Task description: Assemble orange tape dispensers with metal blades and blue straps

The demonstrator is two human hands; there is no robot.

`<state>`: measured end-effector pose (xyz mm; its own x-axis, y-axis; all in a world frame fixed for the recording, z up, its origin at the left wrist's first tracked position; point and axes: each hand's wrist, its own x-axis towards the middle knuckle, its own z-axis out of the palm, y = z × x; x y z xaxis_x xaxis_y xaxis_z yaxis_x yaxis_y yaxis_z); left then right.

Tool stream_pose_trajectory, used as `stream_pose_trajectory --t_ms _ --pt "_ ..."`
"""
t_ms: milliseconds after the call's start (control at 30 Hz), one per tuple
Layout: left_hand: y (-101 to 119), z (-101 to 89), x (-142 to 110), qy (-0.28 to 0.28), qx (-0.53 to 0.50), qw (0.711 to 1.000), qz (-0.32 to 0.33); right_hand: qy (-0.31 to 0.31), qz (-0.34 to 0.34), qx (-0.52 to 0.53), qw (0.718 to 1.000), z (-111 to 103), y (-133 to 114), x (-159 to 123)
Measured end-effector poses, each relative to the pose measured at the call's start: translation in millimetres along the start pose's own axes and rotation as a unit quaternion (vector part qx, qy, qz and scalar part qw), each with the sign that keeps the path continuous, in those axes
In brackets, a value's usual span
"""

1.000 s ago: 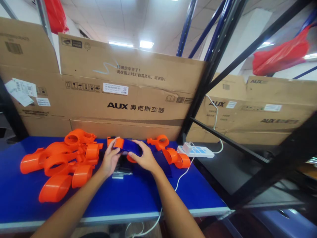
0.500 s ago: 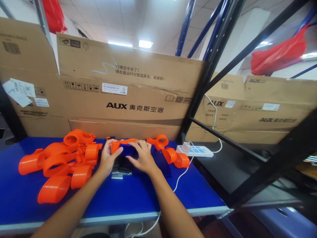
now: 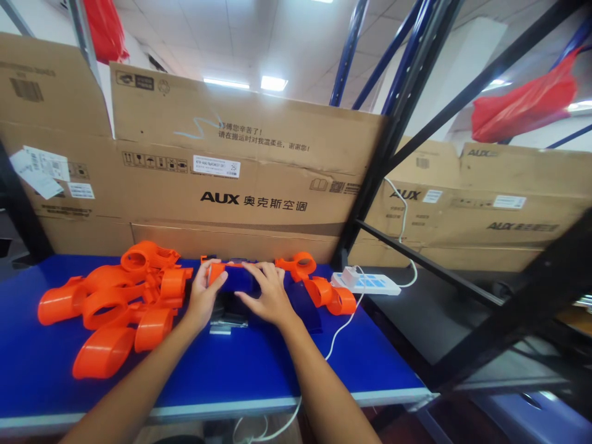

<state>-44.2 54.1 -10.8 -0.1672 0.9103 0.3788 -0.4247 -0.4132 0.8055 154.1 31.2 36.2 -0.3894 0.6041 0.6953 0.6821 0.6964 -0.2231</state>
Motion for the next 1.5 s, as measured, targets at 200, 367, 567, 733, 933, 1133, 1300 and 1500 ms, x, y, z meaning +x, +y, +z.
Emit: stream_pose_trajectory --t_ms 200,367,567,733,933,1133,1300,1500 --pt "1 1.2 -7 -0.123 -0.075 0.986 -0.089 0.064 0.126 0.187 0.972 5 15 5" --pt "-5 6.5 -16 -0.210 -0.003 0.974 -0.087 0.036 0.267 0.394 0.879 18 25 7" --pt "-6 6.1 -19 -0.200 0.063 0.976 -0.065 -0.022 0.346 0.503 0.792 26 17 4" --pt "-11 7.7 -19 -0.194 0.041 0.978 -0.061 -0.115 0.313 0.566 0.754 20 7 5" --pt "-4 8.0 -11 -0.121 0.054 0.990 -0.051 -0.166 0.269 0.618 0.720 13 -3 1" --pt "-6 15.7 -16 -0.103 0.111 0.988 -0.024 -0.087 0.285 0.614 0.731 16 0 5" --pt "12 19.0 -32 -0.039 0.267 0.961 0.060 0.003 0.311 0.624 0.717 17 3 11" --pt "92 -23.5 16 -0.137 0.563 0.802 0.143 0.035 0.326 0.641 0.694 18 2 14"
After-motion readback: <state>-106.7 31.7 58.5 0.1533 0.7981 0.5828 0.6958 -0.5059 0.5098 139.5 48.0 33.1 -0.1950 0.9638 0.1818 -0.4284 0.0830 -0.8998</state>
